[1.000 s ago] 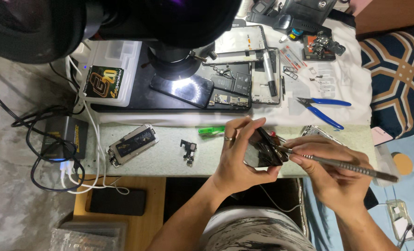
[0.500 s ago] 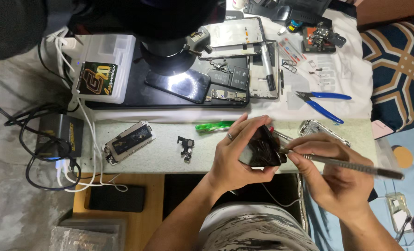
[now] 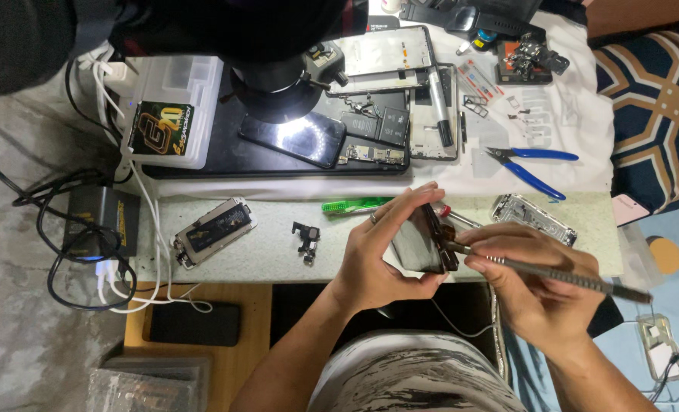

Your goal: The person uses a metal prying tool to carefully separate the screen assembly from the smartphone's frame. They work along the edges to release the adhesive and then lift the screen away from the body.

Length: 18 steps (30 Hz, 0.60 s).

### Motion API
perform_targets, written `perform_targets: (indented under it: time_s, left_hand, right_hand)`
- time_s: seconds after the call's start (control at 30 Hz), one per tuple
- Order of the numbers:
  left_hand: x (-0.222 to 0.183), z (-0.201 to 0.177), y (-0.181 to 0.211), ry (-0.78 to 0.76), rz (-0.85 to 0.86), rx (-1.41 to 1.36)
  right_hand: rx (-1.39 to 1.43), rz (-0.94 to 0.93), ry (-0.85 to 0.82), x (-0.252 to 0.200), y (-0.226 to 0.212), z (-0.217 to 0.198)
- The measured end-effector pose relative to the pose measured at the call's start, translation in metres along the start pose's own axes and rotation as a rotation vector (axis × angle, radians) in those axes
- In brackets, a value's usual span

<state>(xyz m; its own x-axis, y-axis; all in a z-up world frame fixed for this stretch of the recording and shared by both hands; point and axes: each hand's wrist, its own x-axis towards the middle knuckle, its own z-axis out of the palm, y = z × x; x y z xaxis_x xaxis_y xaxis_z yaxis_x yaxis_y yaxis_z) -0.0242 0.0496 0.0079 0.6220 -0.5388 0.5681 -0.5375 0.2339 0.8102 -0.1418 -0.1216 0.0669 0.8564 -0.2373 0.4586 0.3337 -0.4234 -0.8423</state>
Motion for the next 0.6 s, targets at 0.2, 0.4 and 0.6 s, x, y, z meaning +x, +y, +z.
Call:
perform_targets:
  time_s: [0.2,0.4,0.6]
  left_hand:
    - [0.001,0.001,-0.009,-0.047,0.025,-0.024]
    - [0.002,0.0,-0.001,0.032,-0.004,0.033]
    - [0.005,-0.007,-0.003,0.026,-0.044,0.084]
  right_hand:
    - [0.043,-0.002,0.033,-0.001,0.001,-0.004]
    - [-0.146,0.206,0.011,0.022,0.002,-0.04]
    - [-0.802,0.376,-0.326,0.015,0.047,-0.049]
